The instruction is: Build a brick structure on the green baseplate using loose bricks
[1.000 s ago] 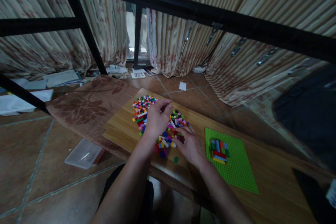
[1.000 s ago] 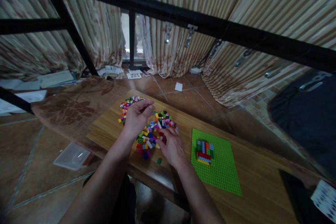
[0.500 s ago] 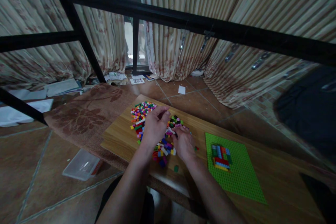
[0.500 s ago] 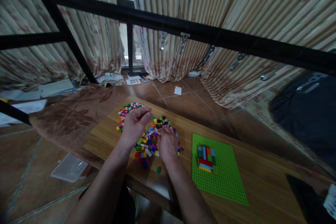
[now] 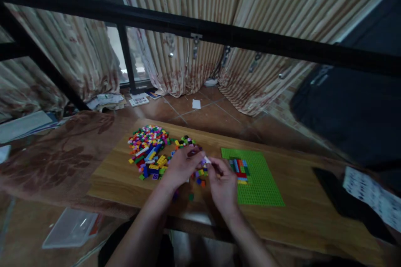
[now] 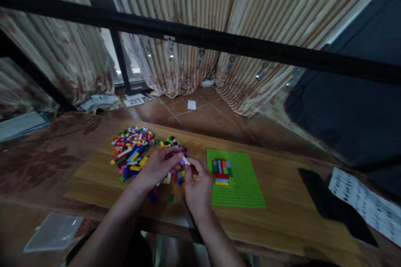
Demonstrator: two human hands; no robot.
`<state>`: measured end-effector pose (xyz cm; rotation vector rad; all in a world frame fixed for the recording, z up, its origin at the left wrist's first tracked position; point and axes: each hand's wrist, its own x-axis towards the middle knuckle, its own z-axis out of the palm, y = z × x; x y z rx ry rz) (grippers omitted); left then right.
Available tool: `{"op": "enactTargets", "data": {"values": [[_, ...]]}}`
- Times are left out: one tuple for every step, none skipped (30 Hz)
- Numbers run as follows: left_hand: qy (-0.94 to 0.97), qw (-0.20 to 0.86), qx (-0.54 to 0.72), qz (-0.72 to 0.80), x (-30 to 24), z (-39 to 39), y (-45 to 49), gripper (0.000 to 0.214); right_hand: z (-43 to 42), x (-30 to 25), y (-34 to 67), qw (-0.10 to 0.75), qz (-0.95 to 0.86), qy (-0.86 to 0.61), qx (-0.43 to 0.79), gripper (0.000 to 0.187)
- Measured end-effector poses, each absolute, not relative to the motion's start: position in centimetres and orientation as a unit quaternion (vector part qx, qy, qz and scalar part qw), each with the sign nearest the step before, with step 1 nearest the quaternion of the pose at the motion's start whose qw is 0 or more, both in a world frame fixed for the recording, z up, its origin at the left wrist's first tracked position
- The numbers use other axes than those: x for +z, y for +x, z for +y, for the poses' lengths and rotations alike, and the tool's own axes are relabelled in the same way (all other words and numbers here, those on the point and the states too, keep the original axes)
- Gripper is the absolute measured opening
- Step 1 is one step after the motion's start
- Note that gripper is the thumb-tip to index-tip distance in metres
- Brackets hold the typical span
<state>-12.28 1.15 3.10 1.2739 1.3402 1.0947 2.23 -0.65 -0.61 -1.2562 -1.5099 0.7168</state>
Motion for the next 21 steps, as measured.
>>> {"op": "enactTargets", "data": {"values": [[0.509,0.518,0.438,0.530,2.9,1.0,-11.3,0.025,-1.2,-0.4,2.6,0.501,-0.629,-0.524,0.282,0.020],[0.497,0.549,0.429,0.516,2.6,0.8,-10.3,0.023,-1.7,-0.2,3.0,0.499,-0.632,-0.528,0.269,0.021],[0.489,0.572,0.420,0.507,2.4,0.5,-9.4,0.020,-2.2,-0.2,3.5,0.496,-0.635,-0.532,0.260,0.021],[0.486,0.590,0.407,0.501,2.3,0.3,-8.6,0.017,-2.8,-0.2,4.2,0.493,-0.636,-0.536,0.253,0.021],[0.485,0.602,0.393,0.498,2.1,0.0,-7.9,0.014,-3.4,-0.4,4.9,0.491,-0.636,-0.540,0.248,0.021],[0.491,0.613,0.372,0.495,2.0,-0.3,-7.2,0.011,-4.0,-0.6,5.9,0.489,-0.635,-0.545,0.246,0.021],[0.504,0.624,0.344,0.488,1.8,-0.7,-6.5,0.009,-4.7,-0.9,7.0,0.486,-0.631,-0.552,0.245,0.020],[0.524,0.631,0.313,0.478,1.7,-1.1,-5.9,0.009,-5.3,-1.2,8.2,0.485,-0.626,-0.561,0.241,0.020],[0.551,0.633,0.283,0.466,1.5,-1.5,-5.4,0.012,-6.0,-1.5,9.6,0.482,-0.616,-0.576,0.238,0.019],[0.580,0.623,0.259,0.456,1.3,-1.9,-5.0,0.016,-6.6,-1.9,10.9,0.479,-0.604,-0.590,0.241,0.019],[0.609,0.606,0.241,0.452,1.1,-2.2,-4.6,0.022,-7.2,-2.2,12.3,0.474,-0.596,-0.598,0.252,0.019],[0.634,0.583,0.228,0.454,0.9,-2.4,-4.3,0.027,-7.6,-2.5,13.5,0.462,-0.592,-0.603,0.270,0.019],[0.652,0.558,0.219,0.463,0.7,-2.5,-4.1,0.031,-7.9,-2.8,14.6,0.453,-0.586,-0.608,0.287,0.019],[0.664,0.536,0.212,0.476,0.6,-2.5,-3.9,0.033,-8.1,-3.0,15.5,0.449,-0.576,-0.612,0.303,0.020],[0.670,0.519,0.206,0.488,0.4,-2.4,-3.8,0.034,-8.0,-3.2,16.1,0.447,-0.566,-0.616,0.317,0.021],[0.675,0.505,0.203,0.498,0.3,-2.3,-3.8,0.033,-7.9,-3.4,16.6,0.446,-0.556,-0.620,0.328,0.021],[0.679,0.491,0.202,0.507,0.2,-2.1,-3.7,0.031,-7.6,-3.6,16.8,0.446,-0.548,-0.622,0.337,0.021],[0.682,0.476,0.205,0.517,0.0,-1.9,-3.6,0.029,-7.2,-3.7,16.8,0.444,-0.546,-0.623,0.343,0.021],[0.683,0.459,0.210,0.528,-0.1,-1.7,-3.4,0.027,-6.7,-3.8,16.8,0.440,-0.548,-0.622,0.344,0.021],[0.682,0.442,0.215,0.542,-0.3,-1.6,-3.2,0.025,-6.2,-3.8,16.6,0.435,-0.556,-0.621,0.340,0.020],[0.678,0.426,0.219,0.557,-0.5,-1.5,-3.0,0.023,-5.8,-3.7,16.5,0.429,-0.567,-0.621,0.331,0.020]]}}
